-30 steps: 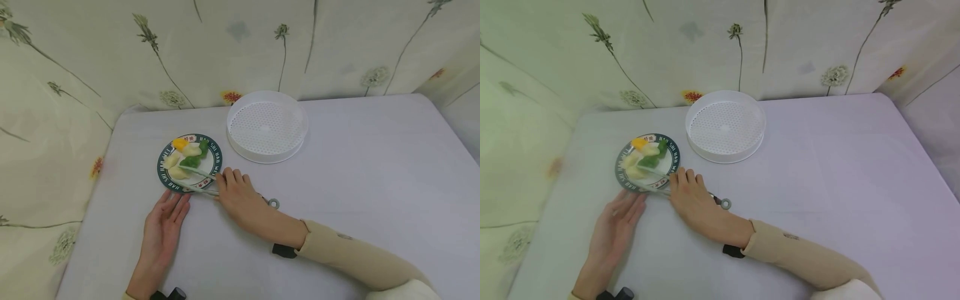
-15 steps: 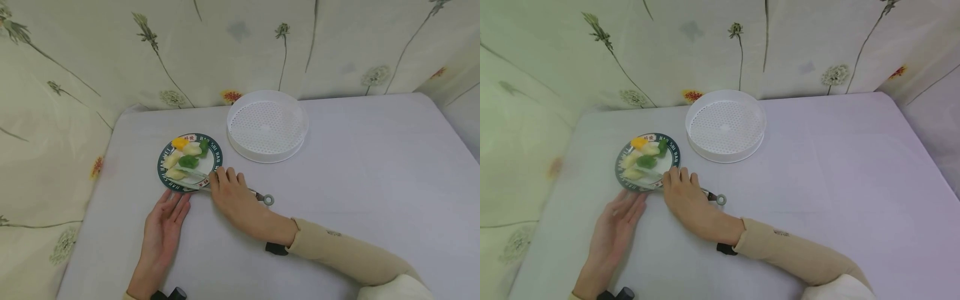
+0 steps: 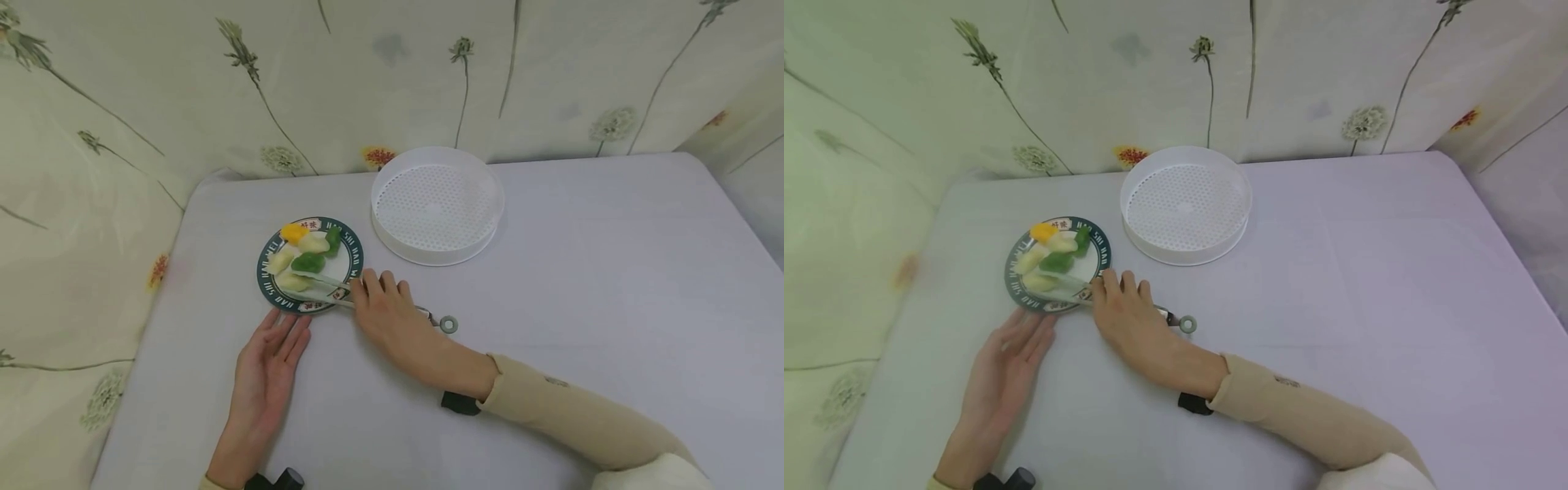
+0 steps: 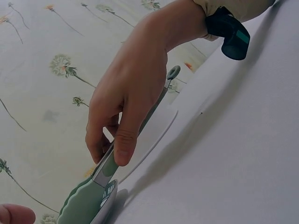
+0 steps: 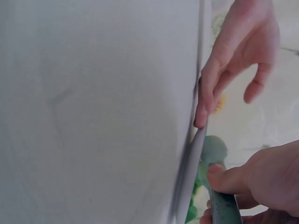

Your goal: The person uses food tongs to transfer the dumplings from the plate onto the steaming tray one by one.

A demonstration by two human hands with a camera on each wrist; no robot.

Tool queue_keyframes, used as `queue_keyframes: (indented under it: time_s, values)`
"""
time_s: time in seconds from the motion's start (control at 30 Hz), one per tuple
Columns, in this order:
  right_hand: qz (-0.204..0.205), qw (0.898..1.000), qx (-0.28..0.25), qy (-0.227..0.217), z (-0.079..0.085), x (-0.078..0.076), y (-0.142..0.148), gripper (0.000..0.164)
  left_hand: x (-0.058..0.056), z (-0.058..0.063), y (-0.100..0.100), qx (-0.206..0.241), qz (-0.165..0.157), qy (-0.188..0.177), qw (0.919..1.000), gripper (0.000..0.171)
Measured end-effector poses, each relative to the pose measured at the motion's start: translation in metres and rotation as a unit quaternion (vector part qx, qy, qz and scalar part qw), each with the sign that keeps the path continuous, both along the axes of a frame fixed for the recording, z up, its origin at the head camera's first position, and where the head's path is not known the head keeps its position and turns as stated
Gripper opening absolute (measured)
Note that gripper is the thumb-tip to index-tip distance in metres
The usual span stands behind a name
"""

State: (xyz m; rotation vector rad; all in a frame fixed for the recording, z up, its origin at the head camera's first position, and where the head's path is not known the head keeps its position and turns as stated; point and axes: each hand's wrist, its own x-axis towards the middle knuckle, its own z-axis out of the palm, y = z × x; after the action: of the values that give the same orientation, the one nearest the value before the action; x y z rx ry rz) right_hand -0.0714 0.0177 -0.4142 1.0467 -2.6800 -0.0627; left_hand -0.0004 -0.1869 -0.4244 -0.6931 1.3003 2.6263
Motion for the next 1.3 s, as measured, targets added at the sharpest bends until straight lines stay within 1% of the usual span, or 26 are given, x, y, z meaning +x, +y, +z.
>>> queue_keyframes:
  time_s: [0.27, 0.47, 0.6, 0.77, 0.87, 1.03, 1.17, 1.3]
  values:
    - [0.0, 1.0, 0.008, -0.005, 0.008, 0.004, 0.013, 0.019, 0.001, -0.002, 0.0, 0.003, -0.001, 0.003, 1.0, 0.062]
    - [0.004, 1.0, 0.007, -0.017, 0.014, 0.008, 0.019, 0.024, 0.0, -0.001, 0.0, 0.009, -0.003, 0.006, 0.9999, 0.063]
    - [-0.001, 0.999, -0.003, -0.035, 0.02, 0.009, 0.023, 0.026, 0.0, -0.001, 0.0, 0.011, -0.003, 0.006, 0.9999, 0.063]
    - [-0.016, 0.998, -0.023, -0.051, 0.031, 0.008, 0.033, 0.038, -0.001, -0.002, -0.001, 0.013, 0.004, -0.002, 0.9999, 0.063]
    - [-0.025, 0.998, -0.027, -0.047, 0.039, 0.006, 0.04, 0.04, -0.001, -0.002, -0.001, 0.013, 0.005, -0.005, 0.9999, 0.063]
    - [-0.052, 0.998, -0.037, -0.028, 0.049, -0.001, 0.053, 0.045, -0.001, 0.0, 0.0, 0.014, 0.008, -0.007, 0.9998, 0.064]
    - [-0.074, 0.996, -0.055, -0.016, 0.05, -0.008, 0.066, 0.044, -0.001, 0.003, 0.001, 0.014, 0.005, -0.007, 0.9999, 0.065]
    - [-0.09, 0.994, -0.056, -0.004, 0.049, -0.013, 0.08, 0.043, -0.001, 0.004, 0.001, 0.017, 0.006, -0.01, 0.9998, 0.066]
